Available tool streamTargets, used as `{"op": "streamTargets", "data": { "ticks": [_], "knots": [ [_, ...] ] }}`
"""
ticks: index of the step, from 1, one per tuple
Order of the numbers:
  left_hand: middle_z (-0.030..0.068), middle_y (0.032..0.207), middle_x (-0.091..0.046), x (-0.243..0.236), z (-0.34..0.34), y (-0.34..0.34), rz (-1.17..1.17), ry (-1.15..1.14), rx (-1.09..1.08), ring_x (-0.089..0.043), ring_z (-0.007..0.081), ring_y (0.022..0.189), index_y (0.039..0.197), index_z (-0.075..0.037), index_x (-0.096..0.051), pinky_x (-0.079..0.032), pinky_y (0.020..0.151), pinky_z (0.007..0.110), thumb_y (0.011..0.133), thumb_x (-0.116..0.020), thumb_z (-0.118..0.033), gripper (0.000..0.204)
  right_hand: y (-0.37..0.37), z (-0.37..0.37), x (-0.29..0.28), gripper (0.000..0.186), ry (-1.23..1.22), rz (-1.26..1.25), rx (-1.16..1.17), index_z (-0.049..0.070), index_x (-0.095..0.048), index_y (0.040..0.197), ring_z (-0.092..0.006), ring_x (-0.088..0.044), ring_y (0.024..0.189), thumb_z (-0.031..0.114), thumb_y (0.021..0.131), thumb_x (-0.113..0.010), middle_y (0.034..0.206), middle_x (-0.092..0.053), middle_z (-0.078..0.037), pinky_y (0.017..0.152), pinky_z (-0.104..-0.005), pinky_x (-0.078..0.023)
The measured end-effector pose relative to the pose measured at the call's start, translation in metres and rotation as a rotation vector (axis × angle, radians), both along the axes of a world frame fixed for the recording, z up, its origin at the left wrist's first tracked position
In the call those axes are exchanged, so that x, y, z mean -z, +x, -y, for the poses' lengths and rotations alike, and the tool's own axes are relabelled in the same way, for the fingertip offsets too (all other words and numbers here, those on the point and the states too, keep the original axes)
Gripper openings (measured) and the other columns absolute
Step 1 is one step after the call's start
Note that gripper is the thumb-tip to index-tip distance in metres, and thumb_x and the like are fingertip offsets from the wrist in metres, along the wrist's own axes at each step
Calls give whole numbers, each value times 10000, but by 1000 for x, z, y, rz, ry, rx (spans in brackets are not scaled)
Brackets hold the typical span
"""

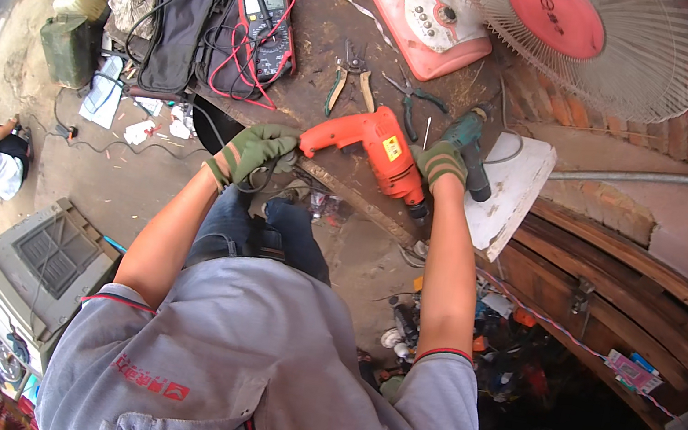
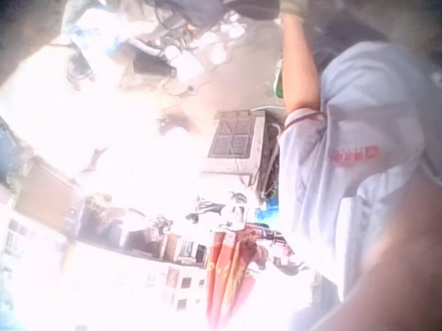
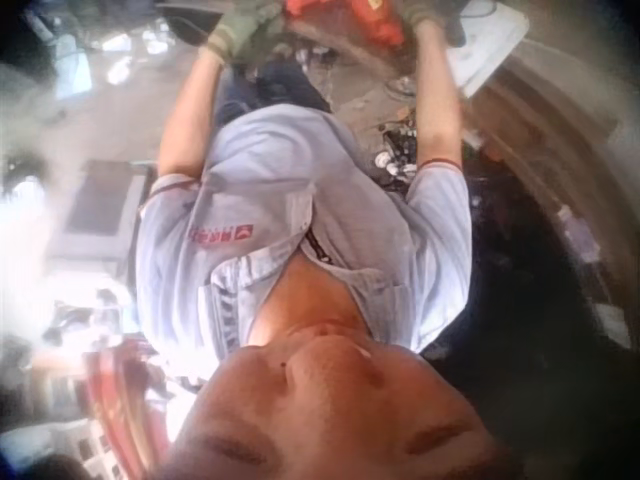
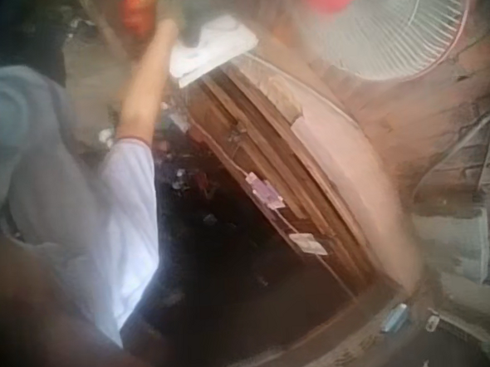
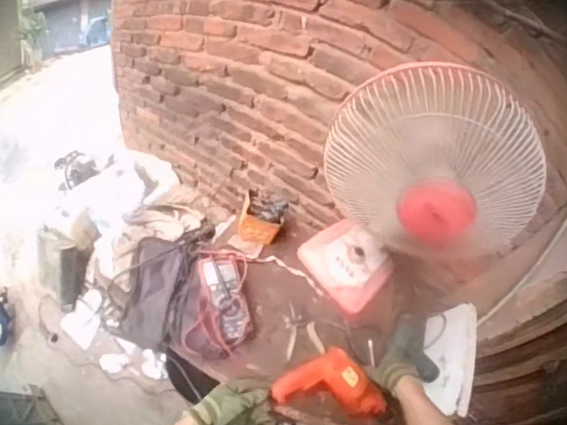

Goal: The person disassembles a red cordless drill on a cluttered workbench, removes the housing to expose the motor and internal components, and manipulates the internal parts with gloved hands. The person then removes gloves and continues handling the exposed motor assembly.

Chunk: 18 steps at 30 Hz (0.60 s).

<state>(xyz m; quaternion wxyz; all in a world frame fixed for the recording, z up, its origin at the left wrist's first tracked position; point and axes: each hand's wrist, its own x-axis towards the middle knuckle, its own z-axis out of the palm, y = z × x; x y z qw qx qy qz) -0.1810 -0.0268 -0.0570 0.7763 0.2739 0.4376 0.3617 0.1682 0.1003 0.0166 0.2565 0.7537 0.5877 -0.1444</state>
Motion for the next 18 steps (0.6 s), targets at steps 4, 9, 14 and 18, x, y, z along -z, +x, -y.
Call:
{"op": "streamTargets", "data": {
  "ticks": [4,9,14,18],
  "knots": [
    [57,933,-706,-40,-10,-2,41,-118,39,-678,133,783,1295,36,-646,-567,697,269,1055,-619,-208,343,6,-11,13,611,-20,46,28,25,-730,1217,-399,-650,1220,502,837,-772,1288,-688,-231,1019,-457,-527],
    [89,938,-708,-44,-13,-7,96,-168,45,-698,175,750,1309,43,-628,-592,658,307,1061,-600,-199,348,-10,-7,-19,496,129,-45,-4,19,-748,1158,-433,-672,1130,395,843,-669,1214,-694,-269,987,-471,-532],
    [136,1034,-733,-31,-21,-17,197,-180,153,-749,231,871,1365,37,-590,-642,748,345,1059,-597,-179,375,-28,30,-91,338,235,-456,175,14,-732,1053,-286,-744,834,314,901,-694,979,-767,-181,810,-406,-576],
    [165,1134,-734,-32,-37,-18,321,-217,324,-756,256,969,1398,47,-564,-650,875,399,1066,-568,-133,378,-99,148,-94,205,316,-952,247,31,-690,992,-104,-661,766,232,953,-680,807,-729,-72,699,-330,-551]
  ]
}}
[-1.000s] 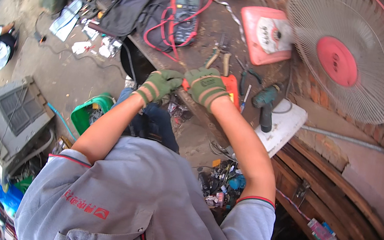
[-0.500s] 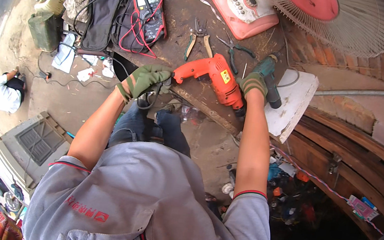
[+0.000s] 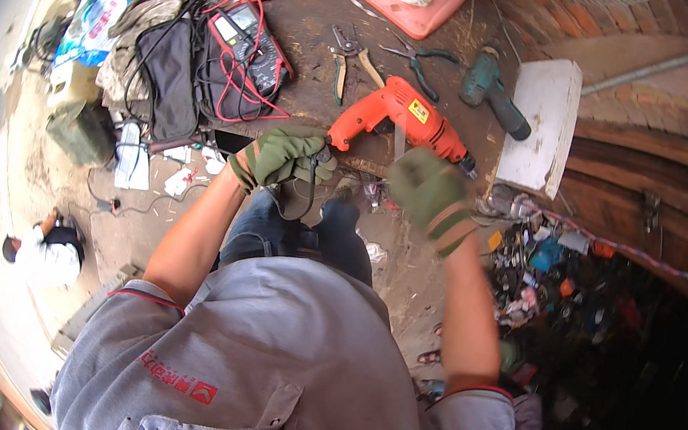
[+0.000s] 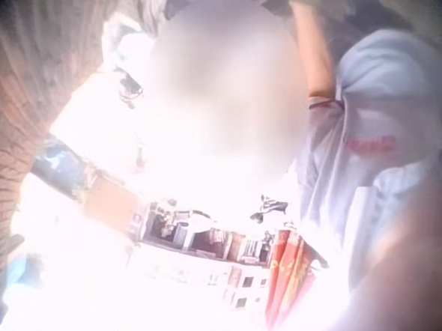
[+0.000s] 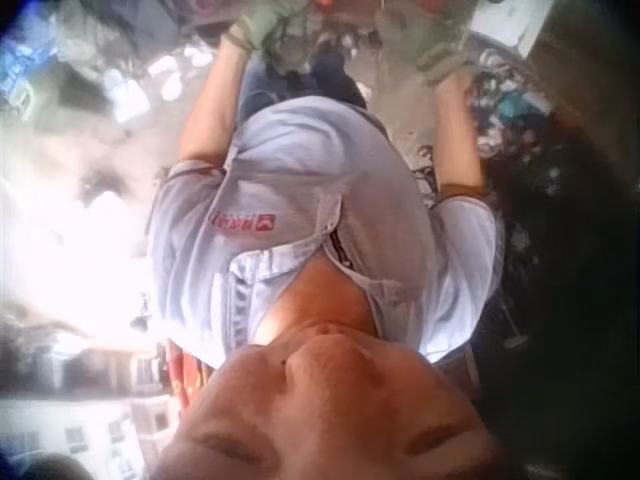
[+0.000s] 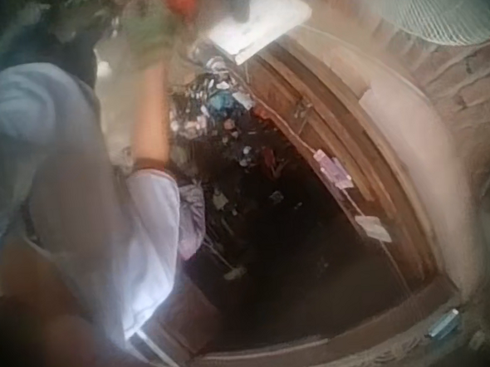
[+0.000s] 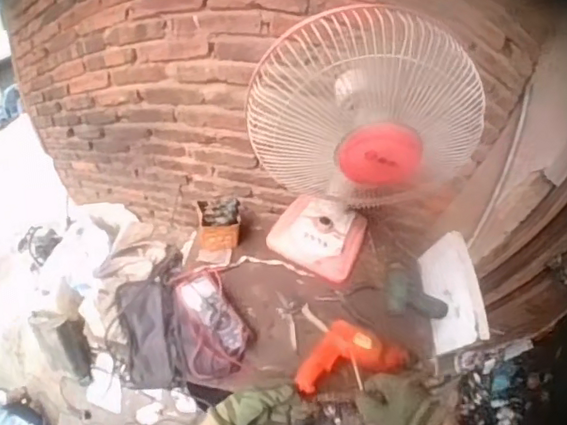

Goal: The person disassembles a red cordless drill on a cluttered workbench, removes the housing to expose the motor and internal components, and manipulates the internal parts with gloved hands. The person then removes gloves and continues handling the exposed motor assembly.

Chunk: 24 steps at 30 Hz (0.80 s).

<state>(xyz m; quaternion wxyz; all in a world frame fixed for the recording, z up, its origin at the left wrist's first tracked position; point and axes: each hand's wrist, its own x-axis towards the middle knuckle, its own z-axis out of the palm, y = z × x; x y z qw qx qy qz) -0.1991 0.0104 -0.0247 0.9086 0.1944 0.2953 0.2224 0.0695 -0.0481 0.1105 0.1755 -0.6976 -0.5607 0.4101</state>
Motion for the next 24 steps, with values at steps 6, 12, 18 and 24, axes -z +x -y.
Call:
{"op": "streamTargets", "data": {
  "ticks": [6,12,18,24],
  "knots": [
    [131,1173,-730,14,-8,-3,60,-22,89,-732,199,1022,1418,57,-548,-622,860,315,1074,-555,-123,388,-110,58,37,216,91,65,173,66,-690,1035,-376,-718,812,257,938,-670,867,-726,-206,724,-444,-565],
    [79,1199,-712,13,-12,-14,127,31,157,-705,134,942,1426,53,-555,-585,815,244,1070,-531,-84,382,-145,53,51,245,49,217,356,94,-692,1032,-453,-699,858,313,951,-617,902,-718,-244,745,-529,-554],
    [46,1145,-712,17,-2,-10,-5,-1,158,-668,98,908,1450,41,-549,-553,765,205,1064,-552,-83,406,-165,47,51,291,-84,477,372,112,-694,1031,-456,-706,846,359,927,-581,885,-733,-230,774,-555,-553],
    [27,1056,-723,7,0,-4,-52,20,122,-661,69,877,1378,22,-628,-554,711,221,1041,-645,-153,380,-149,10,14,262,-240,603,116,86,-699,945,-422,-713,820,329,885,-624,859,-728,-216,733,-527,-552]
  ]
}}
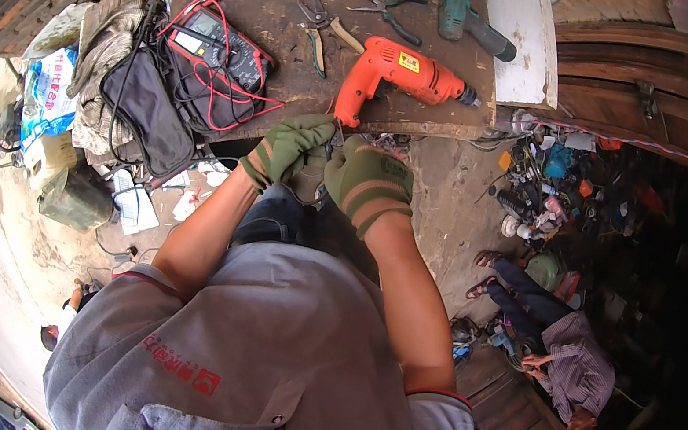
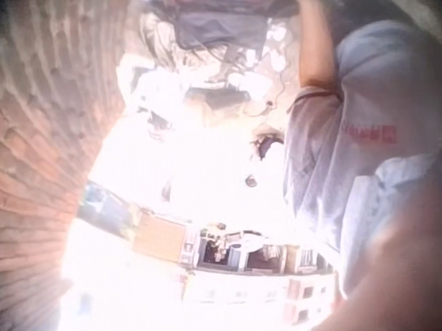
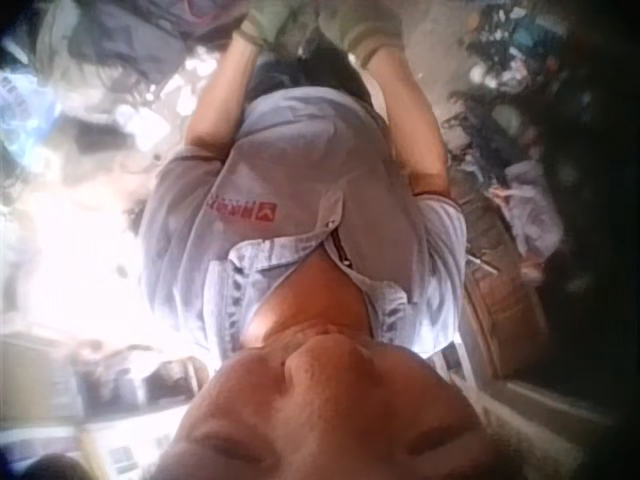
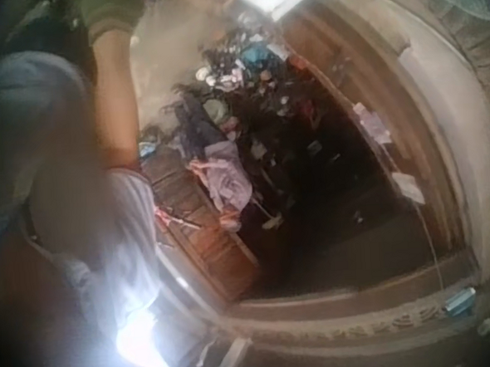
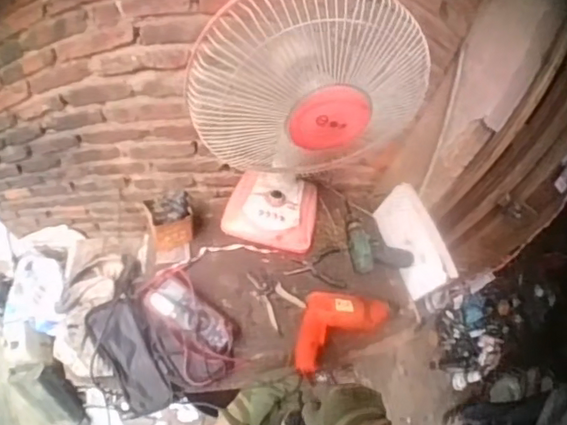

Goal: The person disassembles a red cordless drill on a cluttered workbench, removes the housing to expose the motor and internal components, and manipulates the internal parts with gloved hands. The person then removes gloves and continues handling the exposed motor assembly.

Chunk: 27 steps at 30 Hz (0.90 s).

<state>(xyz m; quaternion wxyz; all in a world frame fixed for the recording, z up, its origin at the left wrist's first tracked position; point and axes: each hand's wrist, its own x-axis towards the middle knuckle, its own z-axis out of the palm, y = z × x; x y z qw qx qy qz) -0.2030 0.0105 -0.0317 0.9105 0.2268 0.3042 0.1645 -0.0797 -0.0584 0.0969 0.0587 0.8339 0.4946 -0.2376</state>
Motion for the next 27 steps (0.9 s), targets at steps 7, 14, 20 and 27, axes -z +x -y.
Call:
{"op": "streamTargets", "data": {
  "ticks": [7,14,20,27],
  "knots": [
    [30,1028,-722,11,-8,-4,-86,59,66,-671,83,863,1342,11,-652,-555,705,218,1055,-621,-168,340,-14,16,41,260,206,7,103,92,-726,943,-415,-722,826,324,874,-630,847,-739,-193,747,-505,-565],
    [104,1089,-735,9,-29,1,189,-169,96,-718,190,941,1340,20,-621,-605,827,333,1087,-544,-287,406,14,-12,3,286,54,-193,250,70,-742,940,-433,-710,920,326,877,-633,953,-737,-227,829,-500,-558],
    [204,1132,-720,14,-50,49,230,-123,1,-740,325,956,1395,14,-548,-623,860,452,1091,-411,-531,639,16,-6,8,307,152,-132,236,88,-751,1077,-427,-710,925,292,883,-629,948,-738,-226,819,-501,-559],
    [279,1127,-676,27,-69,83,413,-504,47,-676,530,1077,1342,44,-544,-620,880,583,1063,-469,-549,659,9,-9,-9,390,138,-112,196,181,-731,1252,-445,-697,943,242,896,-583,995,-725,-247,845,-524,-556]
  ]
}}
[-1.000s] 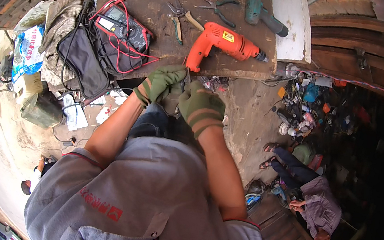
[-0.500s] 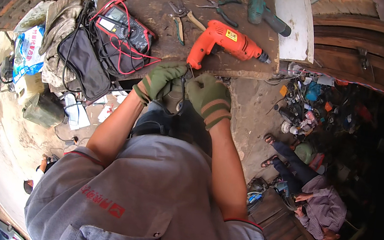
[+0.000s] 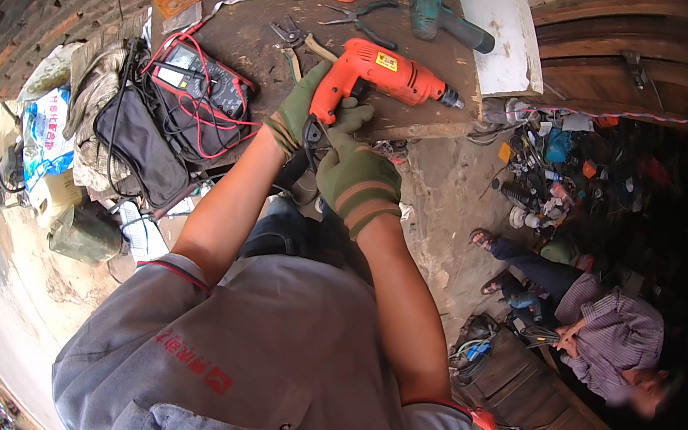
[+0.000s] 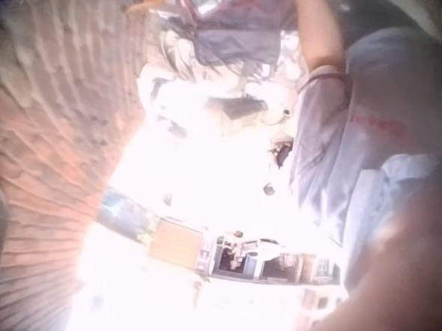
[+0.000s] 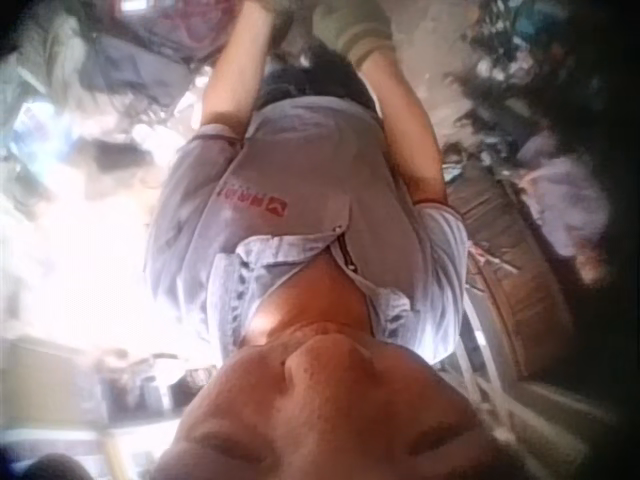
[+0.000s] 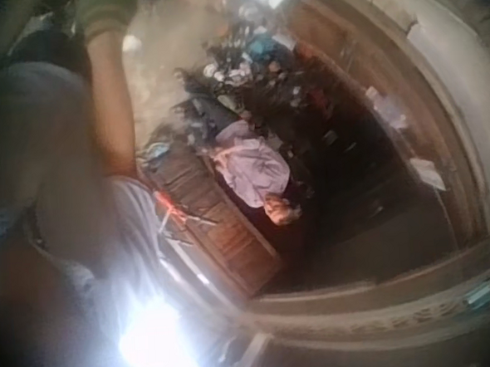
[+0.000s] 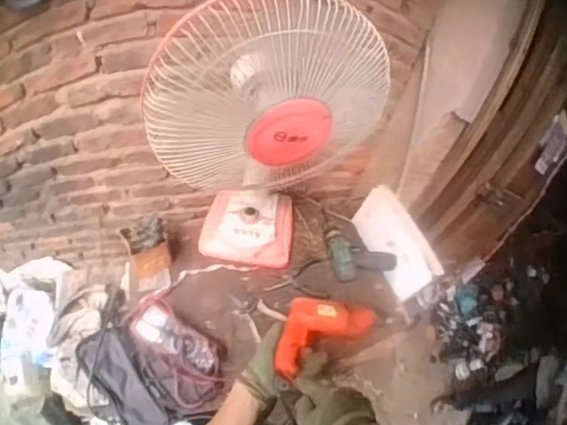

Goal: The person disassembles a red cordless drill on a cluttered workbench, removes the housing to expose the motor and internal components, and manipulates the internal parts with gloved hands. The person then removes gloves and continues handling the exposed motor assembly.

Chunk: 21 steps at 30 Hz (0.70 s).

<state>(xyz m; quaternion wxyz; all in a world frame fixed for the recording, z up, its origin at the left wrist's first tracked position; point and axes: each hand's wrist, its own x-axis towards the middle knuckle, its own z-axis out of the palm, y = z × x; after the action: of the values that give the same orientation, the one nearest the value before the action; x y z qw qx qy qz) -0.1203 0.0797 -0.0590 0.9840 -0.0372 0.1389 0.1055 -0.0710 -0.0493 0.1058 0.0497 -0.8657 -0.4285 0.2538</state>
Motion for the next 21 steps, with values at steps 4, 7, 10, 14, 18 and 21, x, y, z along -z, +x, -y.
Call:
{"op": "streamTargets", "data": {
  "ticks": [4,7,10,14,18,21],
  "knots": [
    [290,1177,-659,2,-2,10,-13,-133,-4,-669,547,1060,1365,23,-525,-657,783,532,1046,-504,-549,656,-4,5,1,461,-86,92,-42,224,-662,1339,-437,-706,925,237,889,-562,1009,-733,-226,847,-520,-563],
    [278,1176,-666,-8,7,11,-94,19,6,-685,492,1069,1384,-14,-532,-663,744,501,1044,-528,-493,588,-11,22,-3,501,11,65,-25,233,-630,1384,-429,-713,925,237,888,-555,1063,-740,-197,849,-511,-569],
    [180,944,-672,-12,7,17,-141,-56,-6,-719,396,909,1295,-61,-546,-642,663,470,1005,-524,-571,587,-12,34,-1,516,158,39,-5,219,-625,1403,-424,-720,911,234,892,-560,1123,-737,-179,819,-505,-576],
    [143,921,-662,-9,14,25,-150,-137,-72,-697,287,768,1279,-94,-547,-602,580,400,1008,-499,-542,526,-14,35,-6,491,165,94,-16,213,-646,1378,-421,-721,871,233,894,-566,1010,-745,-194,792,-514,-574],
    [113,940,-683,-17,28,31,-200,-145,-131,-690,250,707,1228,-106,-591,-606,579,390,1004,-533,-503,460,-4,39,-5,445,131,153,-52,201,-675,1329,-426,-715,815,235,898,-568,853,-734,-202,759,-526,-567],
    [103,863,-644,-25,37,37,-207,-163,-171,-656,239,675,1209,-107,-572,-584,563,373,1012,-499,-544,486,6,36,-19,336,159,158,-111,155,-731,1199,-436,-691,775,195,886,-618,827,-709,-221,699,-515,-555]
  ]
}}
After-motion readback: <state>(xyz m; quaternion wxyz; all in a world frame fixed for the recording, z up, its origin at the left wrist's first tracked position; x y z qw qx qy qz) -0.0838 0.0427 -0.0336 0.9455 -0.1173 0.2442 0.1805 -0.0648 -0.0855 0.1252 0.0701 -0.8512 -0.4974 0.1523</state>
